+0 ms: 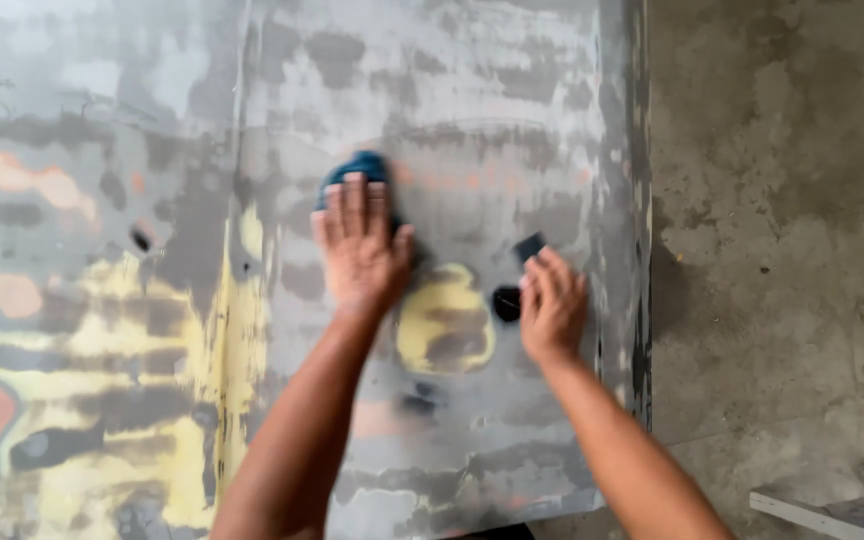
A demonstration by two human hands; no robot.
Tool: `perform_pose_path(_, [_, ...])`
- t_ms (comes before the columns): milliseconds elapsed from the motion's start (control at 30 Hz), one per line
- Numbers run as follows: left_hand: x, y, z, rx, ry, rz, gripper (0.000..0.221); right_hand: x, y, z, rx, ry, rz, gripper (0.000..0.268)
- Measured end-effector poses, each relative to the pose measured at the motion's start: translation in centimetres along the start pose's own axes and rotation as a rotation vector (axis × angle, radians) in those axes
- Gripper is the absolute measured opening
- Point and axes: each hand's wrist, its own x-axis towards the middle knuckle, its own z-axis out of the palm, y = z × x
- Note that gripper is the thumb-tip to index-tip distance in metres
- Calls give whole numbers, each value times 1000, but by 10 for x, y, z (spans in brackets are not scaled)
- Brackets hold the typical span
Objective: The person scrubs a large, flat metal sheet with a blue cloth and a black sanding block. They repeatedly wipe the surface, dip the cloth into a green bucket of water, and continue scrubbing different sections of the sheet, including the edges and a recessed area.
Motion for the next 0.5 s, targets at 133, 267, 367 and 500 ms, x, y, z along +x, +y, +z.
perform_pose_path(133, [-76,60,-10,-68,-214,300,65,-86,-16,-48,149,-269,-175,23])
perform_pose_path(267, [-203,41,-39,-179,-399,576,62,-104,44,-78,53,-332,-159,25])
perform_pose_path(367, [-242,2,-50,-151,-477,460,66,-84,70,-77,24,-210,-19,24])
perform_pose_path(500, [-187,16,-45,63,-158,-94,68,-81,51,-61,118,-174,-26,24])
